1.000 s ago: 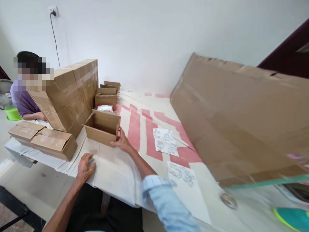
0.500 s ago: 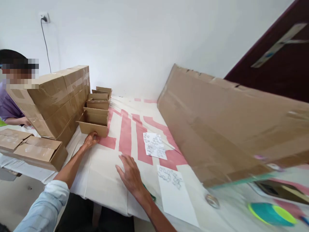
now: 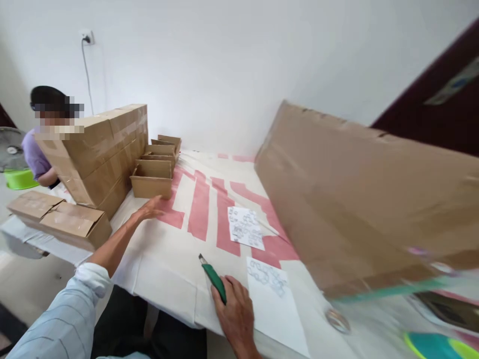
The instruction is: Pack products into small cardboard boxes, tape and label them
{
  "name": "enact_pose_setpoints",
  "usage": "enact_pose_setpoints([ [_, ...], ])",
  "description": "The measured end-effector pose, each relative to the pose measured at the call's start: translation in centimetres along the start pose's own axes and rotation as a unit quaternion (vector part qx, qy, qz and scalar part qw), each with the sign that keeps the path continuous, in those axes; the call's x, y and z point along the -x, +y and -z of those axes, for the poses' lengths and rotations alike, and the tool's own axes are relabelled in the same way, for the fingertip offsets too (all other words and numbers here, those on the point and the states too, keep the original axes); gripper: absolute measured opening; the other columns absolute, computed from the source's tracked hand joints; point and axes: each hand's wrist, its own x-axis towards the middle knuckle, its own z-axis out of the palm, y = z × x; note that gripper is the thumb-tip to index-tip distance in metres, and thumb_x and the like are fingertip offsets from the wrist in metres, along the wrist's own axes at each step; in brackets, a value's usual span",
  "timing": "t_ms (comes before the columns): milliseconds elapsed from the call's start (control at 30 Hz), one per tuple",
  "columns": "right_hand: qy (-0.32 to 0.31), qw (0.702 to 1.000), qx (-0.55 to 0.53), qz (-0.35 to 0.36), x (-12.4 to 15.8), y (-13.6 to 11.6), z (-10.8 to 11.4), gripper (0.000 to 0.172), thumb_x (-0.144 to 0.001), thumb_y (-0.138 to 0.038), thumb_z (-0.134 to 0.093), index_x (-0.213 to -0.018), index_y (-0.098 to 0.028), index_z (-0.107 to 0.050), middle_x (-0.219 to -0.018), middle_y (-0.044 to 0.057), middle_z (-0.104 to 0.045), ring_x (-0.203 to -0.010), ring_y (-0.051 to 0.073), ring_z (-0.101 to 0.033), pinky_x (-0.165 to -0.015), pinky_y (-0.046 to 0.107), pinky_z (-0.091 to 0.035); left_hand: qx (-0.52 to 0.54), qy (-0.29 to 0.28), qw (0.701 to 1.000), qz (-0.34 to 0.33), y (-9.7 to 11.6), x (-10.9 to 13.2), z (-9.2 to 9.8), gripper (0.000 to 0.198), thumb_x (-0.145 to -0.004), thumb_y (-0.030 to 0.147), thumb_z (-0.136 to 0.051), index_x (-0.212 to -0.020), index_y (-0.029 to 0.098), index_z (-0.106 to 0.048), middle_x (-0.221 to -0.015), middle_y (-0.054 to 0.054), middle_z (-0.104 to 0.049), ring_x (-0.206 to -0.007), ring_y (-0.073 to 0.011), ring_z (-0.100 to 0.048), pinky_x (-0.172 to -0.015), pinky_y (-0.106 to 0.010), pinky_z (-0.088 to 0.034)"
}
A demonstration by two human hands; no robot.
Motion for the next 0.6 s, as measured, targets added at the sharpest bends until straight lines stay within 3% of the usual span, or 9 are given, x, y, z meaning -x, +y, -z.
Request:
enact_pose_setpoints([
  [67, -0.005, 1.0, 0.002, 0.005, 0.2, 0.3, 0.2, 0.046, -0.106, -0.056, -0.044, -0.115, -0.019, -0.07, -0.116, 0.019, -0.071, -0.105, 0.037, -0.064, -0.094, 0.054, -0.053, -0.016, -0.044, 0.999, 0.0, 1.0, 3.1, 1.0, 0.078, -0.071, 0.033, -0.097, -0.142, 0.024, -0.067, -0.154, -0.013, -0.061, -0.145, -0.0393, -0.053, -0.122, -0.051, -0.044],
  [133, -0.01, 1.0, 0.002, 0.014, 0.4, 0.5, 0.4, 0.047, -0.105, -0.056, -0.044, -0.114, -0.019, -0.07, -0.117, 0.02, -0.071, -0.104, 0.038, -0.063, -0.093, 0.055, -0.053, -0.034, -0.082, 0.996, -0.011, 2.1, 6.9, 3.6, 0.097, -0.061, 0.032, -0.101, -0.15, 0.03, -0.061, -0.161, -0.009, -0.056, -0.152, -0.0398, -0.046, -0.126, -0.05, -0.038],
  [233, -0.008, 1.0, 0.005, 0.02, 0.5, 0.5, 0.5, 0.047, -0.104, -0.056, -0.043, -0.114, -0.019, -0.07, -0.116, 0.021, -0.07, -0.104, 0.039, -0.062, -0.093, 0.055, -0.052, -0.123, -0.123, 0.984, -0.041, 3.9, 12.5, 9.9, 0.114, -0.063, 0.04, -0.098, -0.164, 0.033, -0.043, -0.171, -0.009, -0.043, -0.158, -0.0407, -0.038, -0.127, -0.052, -0.034],
  [333, -0.008, 1.0, 0.004, 0.019, 0.5, 0.4, 0.4, 0.044, -0.104, -0.054, -0.044, -0.113, -0.019, -0.069, -0.115, 0.02, -0.07, -0.104, 0.039, -0.063, -0.094, 0.055, -0.052, -0.217, -0.132, 0.967, 0.022, 4.5, 16.2, 16.4, 0.116, -0.066, 0.039, -0.093, -0.167, 0.034, -0.035, -0.171, -0.009, -0.042, -0.155, -0.0386, -0.043, -0.124, -0.05, -0.037],
  [400, -0.009, 1.0, 0.0, 0.019, 0.4, 0.3, 0.4, 0.041, -0.103, -0.051, -0.045, -0.112, -0.019, -0.069, -0.116, 0.02, -0.07, -0.104, 0.038, -0.063, -0.094, 0.054, -0.052, -0.28, -0.146, 0.946, 0.072, 3.9, 17.5, 19.1, 0.119, -0.065, 0.038, -0.092, -0.167, 0.032, -0.032, -0.172, -0.013, -0.041, -0.154, -0.0395, -0.044, -0.122, -0.051, -0.038],
  [467, -0.009, 1.0, -0.001, 0.007, 0.2, 0.2, 0.3, 0.038, -0.102, -0.049, -0.047, -0.113, -0.019, -0.069, -0.117, 0.02, -0.071, -0.103, 0.037, -0.064, -0.093, 0.053, -0.052, -0.337, -0.17, 0.92, 0.103, 2.7, 17.9, 20.2, 0.124, -0.059, 0.034, -0.093, -0.167, 0.028, -0.032, -0.17, -0.018, -0.042, -0.154, -0.0418, -0.043, -0.121, -0.054, -0.038],
  [600, -0.01, 1.0, 0.004, -0.018, -0.2, -0.4, 0.2, 0.035, -0.1, -0.046, -0.05, -0.113, -0.02, -0.07, -0.117, 0.018, -0.071, -0.104, 0.035, -0.064, -0.093, 0.05, -0.053, -0.443, -0.189, 0.871, 0.099, -0.2, 17.7, 19.8, 0.125, -0.054, 0.016, -0.088, -0.166, 0.027, -0.033, -0.165, -0.022, -0.046, -0.155, -0.0446, -0.039, -0.118, -0.059, -0.04],
])
